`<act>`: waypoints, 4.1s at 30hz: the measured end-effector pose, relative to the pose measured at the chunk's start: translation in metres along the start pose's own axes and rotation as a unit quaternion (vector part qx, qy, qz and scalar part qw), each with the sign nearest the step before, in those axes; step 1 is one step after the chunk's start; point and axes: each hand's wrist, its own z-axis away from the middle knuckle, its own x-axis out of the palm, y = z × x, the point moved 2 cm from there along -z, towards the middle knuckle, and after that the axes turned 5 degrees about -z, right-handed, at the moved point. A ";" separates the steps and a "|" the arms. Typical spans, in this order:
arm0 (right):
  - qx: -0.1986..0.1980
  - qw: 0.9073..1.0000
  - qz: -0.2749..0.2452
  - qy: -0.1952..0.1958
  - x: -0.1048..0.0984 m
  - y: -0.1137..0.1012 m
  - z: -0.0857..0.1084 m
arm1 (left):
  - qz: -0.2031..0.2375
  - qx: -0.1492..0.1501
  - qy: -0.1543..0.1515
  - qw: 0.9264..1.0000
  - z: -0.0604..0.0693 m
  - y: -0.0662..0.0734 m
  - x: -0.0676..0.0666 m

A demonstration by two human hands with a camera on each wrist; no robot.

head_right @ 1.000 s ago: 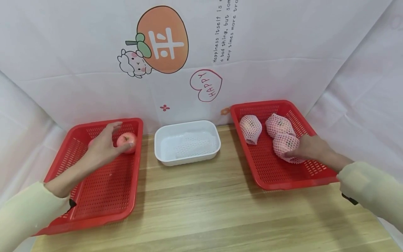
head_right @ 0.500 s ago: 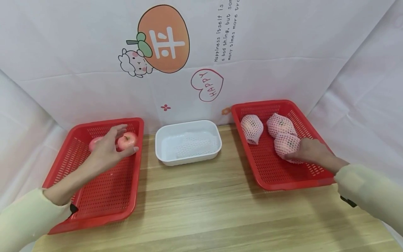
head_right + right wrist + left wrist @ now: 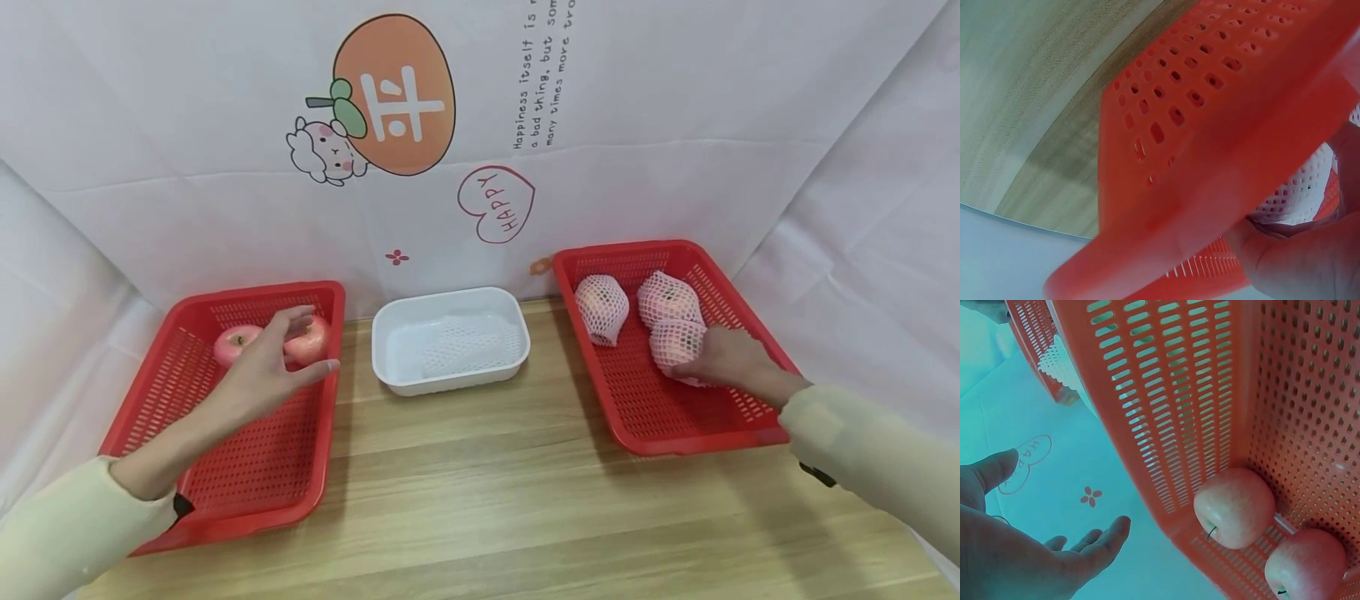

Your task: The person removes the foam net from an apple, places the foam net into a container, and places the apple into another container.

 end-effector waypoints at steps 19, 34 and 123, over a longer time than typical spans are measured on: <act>-0.024 0.999 -0.033 0.006 0.002 -0.009 -0.006 | 0.041 0.030 -0.024 0.998 0.014 0.016 0.011; -0.016 0.999 -0.018 0.023 -0.003 -0.006 -0.003 | 0.019 0.054 -0.015 0.998 0.019 0.019 0.019; -0.360 0.932 -0.015 0.039 0.083 -0.256 0.086 | -0.158 0.210 0.017 0.965 0.080 0.049 0.064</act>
